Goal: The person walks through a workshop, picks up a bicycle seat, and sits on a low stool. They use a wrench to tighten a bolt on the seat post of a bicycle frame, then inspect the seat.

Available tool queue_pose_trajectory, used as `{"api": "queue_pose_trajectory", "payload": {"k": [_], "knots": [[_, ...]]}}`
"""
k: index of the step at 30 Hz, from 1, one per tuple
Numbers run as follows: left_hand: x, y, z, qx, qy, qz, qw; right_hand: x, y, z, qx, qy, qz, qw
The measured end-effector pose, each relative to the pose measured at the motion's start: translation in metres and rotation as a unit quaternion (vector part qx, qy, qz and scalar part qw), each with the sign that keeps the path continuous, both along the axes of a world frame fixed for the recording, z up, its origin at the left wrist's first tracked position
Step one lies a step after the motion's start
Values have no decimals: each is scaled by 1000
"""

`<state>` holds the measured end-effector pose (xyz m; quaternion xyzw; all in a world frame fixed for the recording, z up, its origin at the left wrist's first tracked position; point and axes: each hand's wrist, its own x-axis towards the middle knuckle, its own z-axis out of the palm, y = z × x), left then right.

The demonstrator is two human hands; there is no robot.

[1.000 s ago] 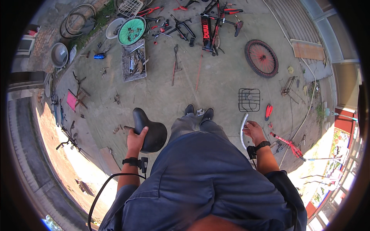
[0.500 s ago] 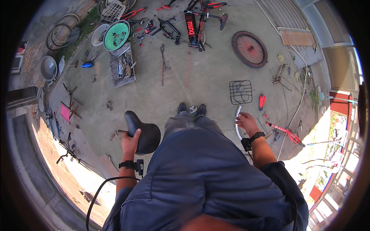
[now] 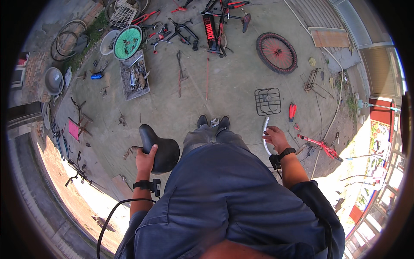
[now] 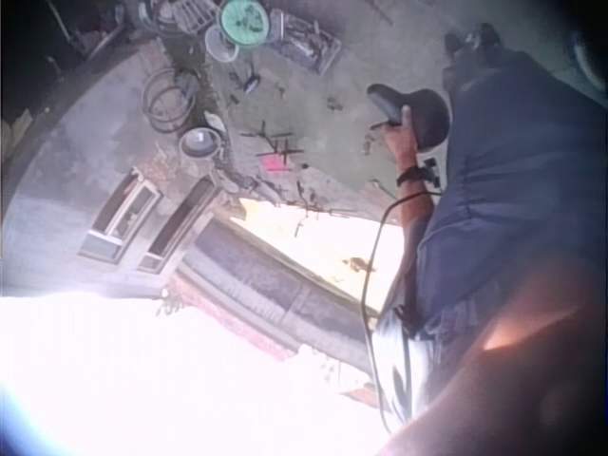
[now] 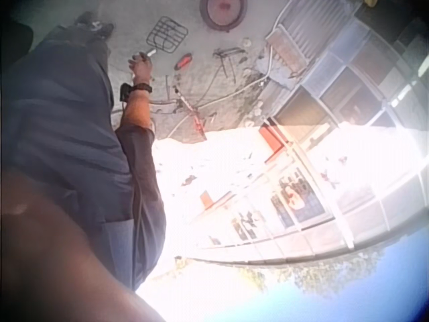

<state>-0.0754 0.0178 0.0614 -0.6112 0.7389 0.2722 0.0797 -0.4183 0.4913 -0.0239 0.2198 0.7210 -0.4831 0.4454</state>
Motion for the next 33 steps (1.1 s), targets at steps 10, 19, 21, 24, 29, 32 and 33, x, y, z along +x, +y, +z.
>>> {"api": "queue_pose_trajectory", "payload": {"k": [10,19,21,24,29,32,33], "knots": [[-4,12,4,4,-6,7,1000,-10,10,-6,-4,-2,-3,1000],[-4,24,3,-7,6,41,999,-40,13,-10,6,-5,33,999],[-5,23,3,1,24,69,997,-49,9,-8,18,-13,40,999],[-6,17,3,6,25,90,996,-65,-1,-6,29,-14,52,998],[-18,-9,-5,12,-13,88,996,-94,-36,-3,31,0,45,999],[-38,-40,-19,19,-14,87,996,-118,-68,0,42,-15,80,996],[-46,-52,-25,28,-11,95,995,-125,-80,2,52,-15,79,995]]}}
